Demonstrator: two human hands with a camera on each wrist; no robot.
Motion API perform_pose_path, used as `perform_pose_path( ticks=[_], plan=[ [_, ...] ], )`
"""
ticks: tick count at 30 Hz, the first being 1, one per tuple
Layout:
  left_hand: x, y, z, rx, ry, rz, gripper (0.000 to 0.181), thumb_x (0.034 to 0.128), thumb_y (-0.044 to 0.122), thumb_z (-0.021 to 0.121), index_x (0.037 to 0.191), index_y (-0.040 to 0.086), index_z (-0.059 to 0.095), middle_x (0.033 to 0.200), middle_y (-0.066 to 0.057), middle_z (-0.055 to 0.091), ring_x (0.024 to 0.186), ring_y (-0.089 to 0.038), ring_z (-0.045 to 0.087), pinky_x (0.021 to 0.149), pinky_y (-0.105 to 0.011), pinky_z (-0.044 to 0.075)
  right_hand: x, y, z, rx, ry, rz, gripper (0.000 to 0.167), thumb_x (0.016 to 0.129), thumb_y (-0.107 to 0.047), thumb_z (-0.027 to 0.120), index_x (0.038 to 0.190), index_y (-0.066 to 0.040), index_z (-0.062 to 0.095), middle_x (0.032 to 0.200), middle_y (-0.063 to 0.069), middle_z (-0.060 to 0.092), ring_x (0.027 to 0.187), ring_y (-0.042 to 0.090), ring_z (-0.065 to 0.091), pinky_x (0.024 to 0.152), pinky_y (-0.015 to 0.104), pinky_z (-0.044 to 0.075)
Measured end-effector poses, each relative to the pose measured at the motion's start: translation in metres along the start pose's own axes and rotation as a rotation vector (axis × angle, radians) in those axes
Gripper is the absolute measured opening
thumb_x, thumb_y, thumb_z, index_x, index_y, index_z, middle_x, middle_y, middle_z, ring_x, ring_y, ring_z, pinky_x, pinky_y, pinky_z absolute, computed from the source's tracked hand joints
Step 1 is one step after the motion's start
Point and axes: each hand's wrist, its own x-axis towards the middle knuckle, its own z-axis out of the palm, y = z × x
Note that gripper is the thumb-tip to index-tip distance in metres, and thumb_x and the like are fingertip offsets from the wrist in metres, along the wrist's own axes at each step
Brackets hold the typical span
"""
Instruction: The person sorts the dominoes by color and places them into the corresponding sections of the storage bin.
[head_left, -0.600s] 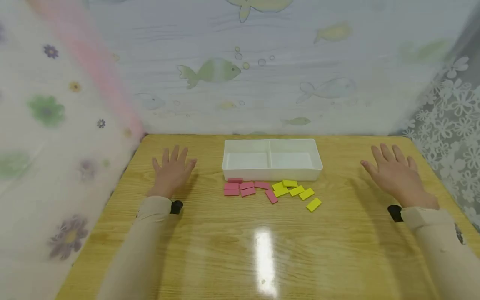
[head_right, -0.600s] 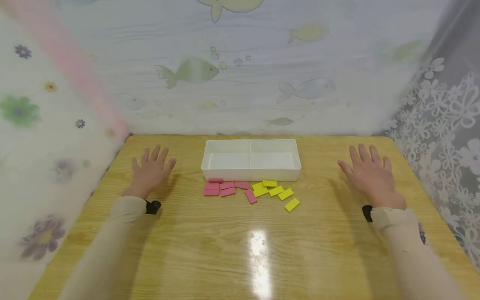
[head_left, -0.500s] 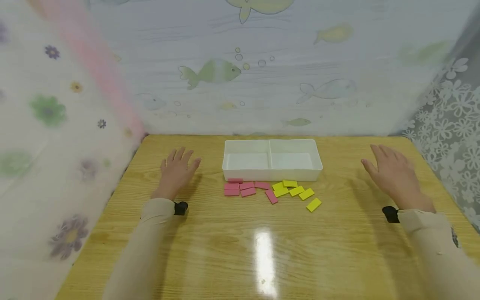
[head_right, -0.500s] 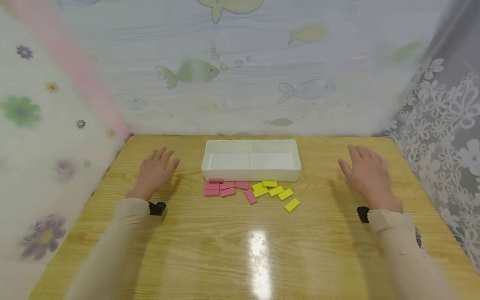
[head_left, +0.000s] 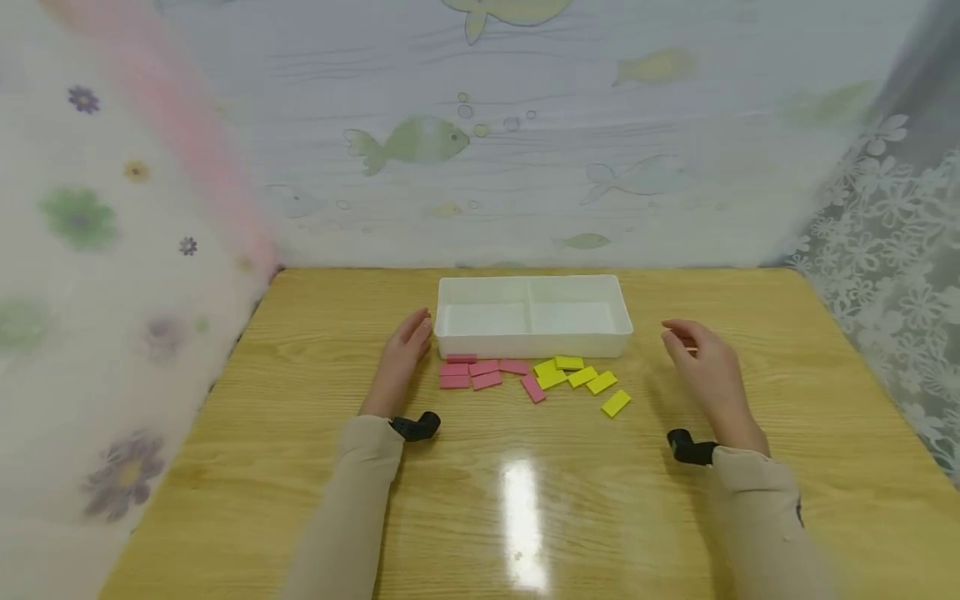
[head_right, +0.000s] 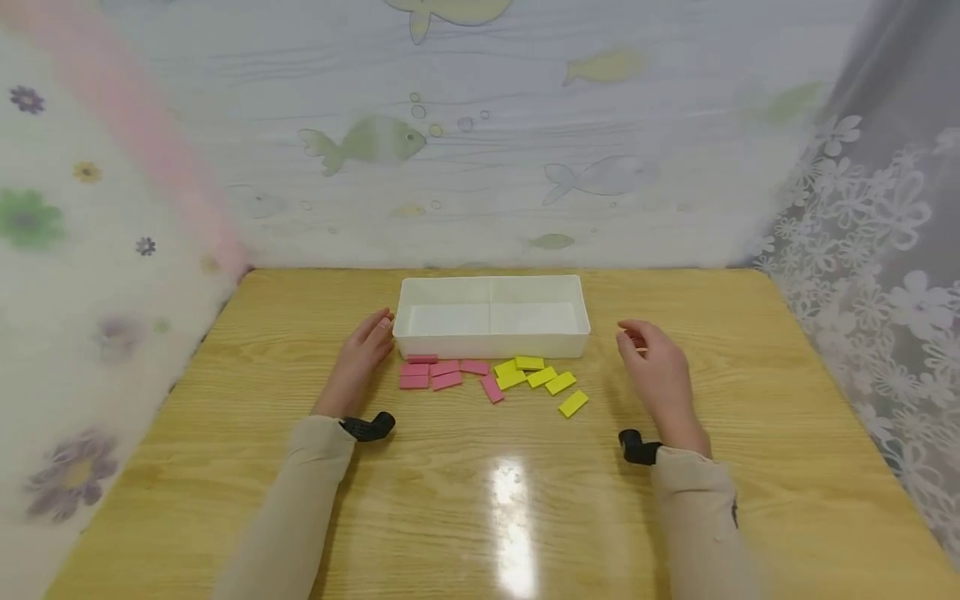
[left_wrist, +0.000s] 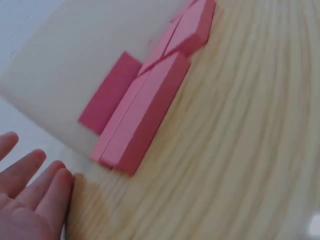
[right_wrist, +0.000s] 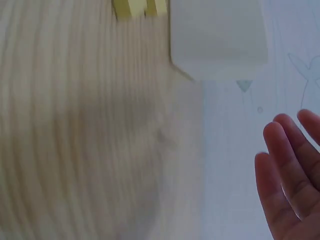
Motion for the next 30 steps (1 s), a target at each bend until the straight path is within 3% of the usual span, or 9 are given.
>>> perform_pose_path(
  ticks=[2,5,10,14,22,26,30],
  plan=[
    [-0.002,-0.001,0.006,-0.088,0.012,0.021,0.06,0.0901,0.038,0.05,0.139,0.01,0.03,0.141,-0.003,0.032,0.126,-0.016,0.032,0.101,-0.03,0.029,0.0,-0.003,0.015,0.04,-0.019,0.01,0.05,0.091,-0.048,0.039,0.125,-0.012,0.05,0.113,0.01,0.057,0.1,0.028,0.052,0.079,0.046,0.042],
    [-0.003,0.0,0.016,-0.154,0.014,0.042,0.059,0.0906,0.033,0.051,0.14,0.011,0.028,0.143,-0.003,0.028,0.127,-0.015,0.03,0.101,-0.031,0.028,0.0,-0.007,0.035,0.076,-0.062,0.021,0.048,0.09,-0.049,0.041,0.122,-0.015,0.053,0.115,0.008,0.057,0.103,0.029,0.052,0.081,0.047,0.041],
    [-0.004,-0.004,0.029,-0.199,0.0,0.051,0.057,0.0906,0.027,0.053,0.141,0.013,0.028,0.144,-0.003,0.027,0.124,-0.015,0.034,0.097,-0.032,0.033,-0.004,-0.014,0.061,0.068,-0.164,0.039,0.049,0.089,-0.051,0.041,0.124,-0.019,0.053,0.124,0.008,0.052,0.111,0.032,0.047,0.087,0.049,0.038],
    [0.0,-0.007,0.03,-0.209,0.026,0.069,0.055,0.0897,0.029,0.054,0.139,0.016,0.034,0.141,-0.003,0.032,0.119,-0.018,0.042,0.093,-0.033,0.038,0.0,-0.021,0.077,0.015,-0.222,-0.013,0.049,0.091,-0.046,0.042,0.127,-0.014,0.05,0.122,0.01,0.053,0.112,0.033,0.047,0.091,0.049,0.035],
    [0.007,-0.023,0.033,-0.149,0.12,0.074,0.054,0.0836,0.044,0.057,0.133,0.028,0.043,0.134,0.008,0.04,0.112,-0.015,0.047,0.088,-0.032,0.041,0.005,-0.025,0.094,-0.051,-0.186,-0.075,0.037,0.089,-0.025,0.054,0.12,-0.004,0.054,0.113,0.014,0.055,0.105,0.03,0.047,0.091,0.045,0.034],
    [-0.001,-0.016,0.035,-0.185,0.106,0.101,0.053,0.0883,0.035,0.054,0.136,0.019,0.039,0.138,0.0,0.037,0.117,-0.018,0.044,0.092,-0.032,0.039,0.004,-0.024,0.099,-0.085,-0.172,-0.074,0.035,0.087,-0.022,0.056,0.116,-0.003,0.057,0.109,0.017,0.053,0.103,0.032,0.045,0.089,0.047,0.033],
    [-0.009,-0.012,0.033,-0.163,0.119,0.111,0.049,0.0912,0.029,0.051,0.136,0.013,0.039,0.14,-0.004,0.035,0.125,-0.016,0.035,0.098,-0.031,0.032,0.003,-0.024,0.104,-0.098,-0.181,-0.059,0.032,0.085,-0.022,0.059,0.111,-0.003,0.059,0.108,0.018,0.051,0.102,0.034,0.043,0.087,0.048,0.033]
  ],
)
